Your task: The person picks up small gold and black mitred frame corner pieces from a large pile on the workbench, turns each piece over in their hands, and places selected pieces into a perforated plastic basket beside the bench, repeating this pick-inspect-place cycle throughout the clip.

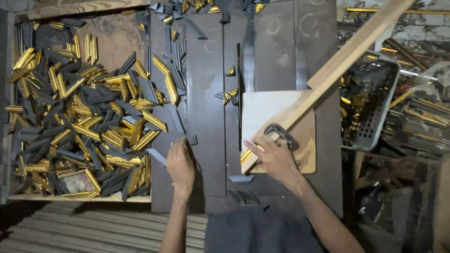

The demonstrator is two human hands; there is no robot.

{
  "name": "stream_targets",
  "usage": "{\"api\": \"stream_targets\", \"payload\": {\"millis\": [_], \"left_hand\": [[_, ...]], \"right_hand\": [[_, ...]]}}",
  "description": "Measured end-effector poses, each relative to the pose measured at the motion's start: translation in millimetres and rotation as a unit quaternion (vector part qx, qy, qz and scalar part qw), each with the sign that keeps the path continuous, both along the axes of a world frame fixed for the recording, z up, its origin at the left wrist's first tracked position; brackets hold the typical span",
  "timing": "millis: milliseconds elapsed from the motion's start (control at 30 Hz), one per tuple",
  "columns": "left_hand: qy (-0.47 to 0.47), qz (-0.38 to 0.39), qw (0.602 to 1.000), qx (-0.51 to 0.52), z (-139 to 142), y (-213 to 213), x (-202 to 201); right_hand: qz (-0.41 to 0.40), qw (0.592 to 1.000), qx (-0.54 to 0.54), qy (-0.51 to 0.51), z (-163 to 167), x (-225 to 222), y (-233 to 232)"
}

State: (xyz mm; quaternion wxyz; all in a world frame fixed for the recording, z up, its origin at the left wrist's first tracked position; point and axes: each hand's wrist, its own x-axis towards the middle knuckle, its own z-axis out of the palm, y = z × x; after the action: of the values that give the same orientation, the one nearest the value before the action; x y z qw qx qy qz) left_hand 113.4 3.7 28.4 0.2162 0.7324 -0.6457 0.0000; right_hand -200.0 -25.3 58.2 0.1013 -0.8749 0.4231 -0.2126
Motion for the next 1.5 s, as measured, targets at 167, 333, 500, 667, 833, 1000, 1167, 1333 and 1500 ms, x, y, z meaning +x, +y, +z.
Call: {"api": "stream_targets", "payload": {"millis": [167,333,500,667,833,1000,1167,1333,1500], "left_hand": [[0.217,-0.017,0.975,-0.037,17.5,15.7,8.9],[0.223,-0.030,0.974,-0.015,47.7,54.9,-19.5],[0.110,-0.270,0.947,0.132,53.3,41.7,-105.6],[0.128,-0.356,0.909,0.176,55.2,13.8,-132.0],[0.369,-0.215,0.865,0.263,61.7,7.6,-111.8],[0.329,-0.229,0.877,0.265,45.9,-10.2,-106.8],[0.235,-0.237,0.897,0.292,31.9,5.3,-107.9],[0.407,-0.153,0.883,0.175,26.3,28.1,-92.5],[0.399,-0.082,0.890,0.207,10.0,6.7,-96.2]], "right_hand": [[0.014,0.998,0.049,0.031,15.0,6.4,15.7],[0.002,0.985,0.044,-0.167,15.2,11.6,78.8],[-0.056,0.952,0.179,-0.240,15.7,-1.3,66.1],[-0.098,0.901,0.301,-0.298,-0.5,-10.2,44.5],[-0.166,0.815,0.406,-0.379,-18.5,-4.7,39.6],[-0.115,0.813,0.430,-0.377,-19.1,0.0,12.7],[-0.091,0.917,0.265,-0.284,-9.0,4.4,18.6],[-0.165,0.907,0.254,-0.292,7.1,-5.6,27.0],[-0.157,0.970,0.040,-0.181,17.8,-23.4,10.6]]}}
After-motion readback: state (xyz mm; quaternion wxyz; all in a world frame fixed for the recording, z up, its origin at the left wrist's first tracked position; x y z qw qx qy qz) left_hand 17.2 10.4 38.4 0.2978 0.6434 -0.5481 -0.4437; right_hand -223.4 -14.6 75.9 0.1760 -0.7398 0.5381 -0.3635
